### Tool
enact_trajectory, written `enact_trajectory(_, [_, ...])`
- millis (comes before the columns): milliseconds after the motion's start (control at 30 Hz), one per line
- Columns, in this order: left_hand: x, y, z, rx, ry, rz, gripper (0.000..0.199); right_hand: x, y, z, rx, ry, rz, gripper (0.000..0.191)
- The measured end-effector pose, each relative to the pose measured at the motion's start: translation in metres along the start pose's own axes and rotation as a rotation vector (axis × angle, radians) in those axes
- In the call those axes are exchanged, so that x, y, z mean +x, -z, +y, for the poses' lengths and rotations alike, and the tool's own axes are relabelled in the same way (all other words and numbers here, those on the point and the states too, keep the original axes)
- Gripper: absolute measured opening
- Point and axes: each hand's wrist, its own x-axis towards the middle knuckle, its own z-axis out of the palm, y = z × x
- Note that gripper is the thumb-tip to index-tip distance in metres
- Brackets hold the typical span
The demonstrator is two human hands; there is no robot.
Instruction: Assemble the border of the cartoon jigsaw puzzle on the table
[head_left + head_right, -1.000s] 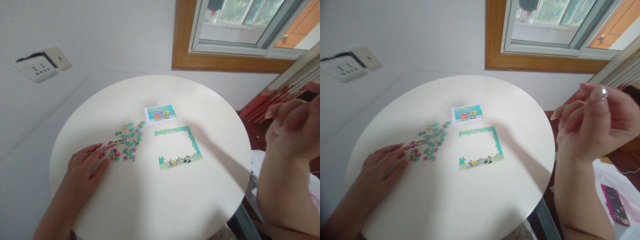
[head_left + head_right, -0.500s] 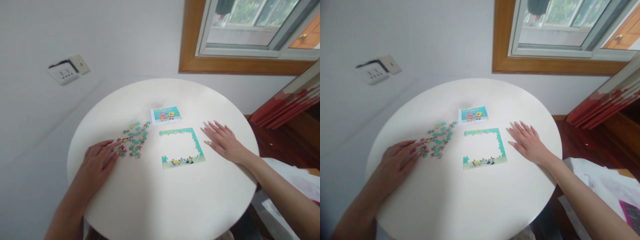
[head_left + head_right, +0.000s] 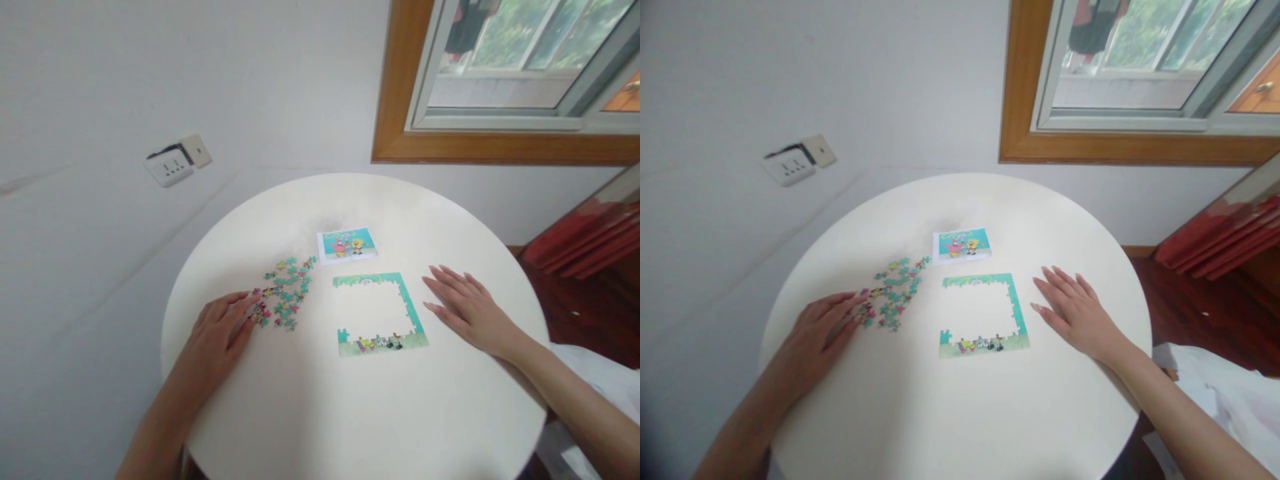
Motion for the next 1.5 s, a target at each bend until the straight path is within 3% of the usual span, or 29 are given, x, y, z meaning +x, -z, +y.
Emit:
enact_trajectory(100, [0.000,-0.001,-0.001,-0.013,-0.009,0.004,0.044,0.028,0.007,0.001,-0.009,0.002,0.058,0.039])
enact_trajectory(167, [0.001,-0.002,-0.001,-0.017,-0.018,0.005,0.044,0.062,0.008,-0.002,0.052,0.096,0.099,0.040])
enact_trajectory(267, [0.001,-0.002,-0.001,-0.014,-0.018,0.007,0.044,0.121,-0.003,-0.014,0.214,0.294,0.019,0.050])
enact_trajectory(367, [0.000,-0.001,0.001,-0.007,0.003,0.028,0.042,0.168,-0.023,-0.028,0.208,0.313,-0.093,0.060])
enact_trajectory(467, [-0.001,0.000,0.003,-0.005,0.002,0.043,0.041,0.191,-0.037,-0.037,0.212,0.316,-0.134,0.047])
enact_trajectory(633, [-0.003,-0.001,0.001,-0.020,-0.011,0.044,0.041,0.201,-0.044,-0.034,0.227,0.269,-0.072,0.032])
enact_trajectory(867, [-0.004,0.000,0.002,-0.032,-0.007,0.032,0.041,0.209,-0.035,-0.005,0.248,0.103,0.016,0.054])
enact_trajectory(1033, [-0.002,0.004,0.008,-0.031,-0.022,0.004,0.042,0.195,-0.032,0.007,0.261,0.160,-0.008,0.039])
enact_trajectory(1267, [0.001,0.001,0.009,0.033,-0.248,-0.165,0.055,0.173,-0.040,0.005,0.255,0.258,-0.063,0.039])
enact_trajectory(1500, [0.029,-0.011,0.004,0.061,-0.286,-0.261,0.079,0.167,-0.050,0.005,0.323,0.248,0.011,0.041])
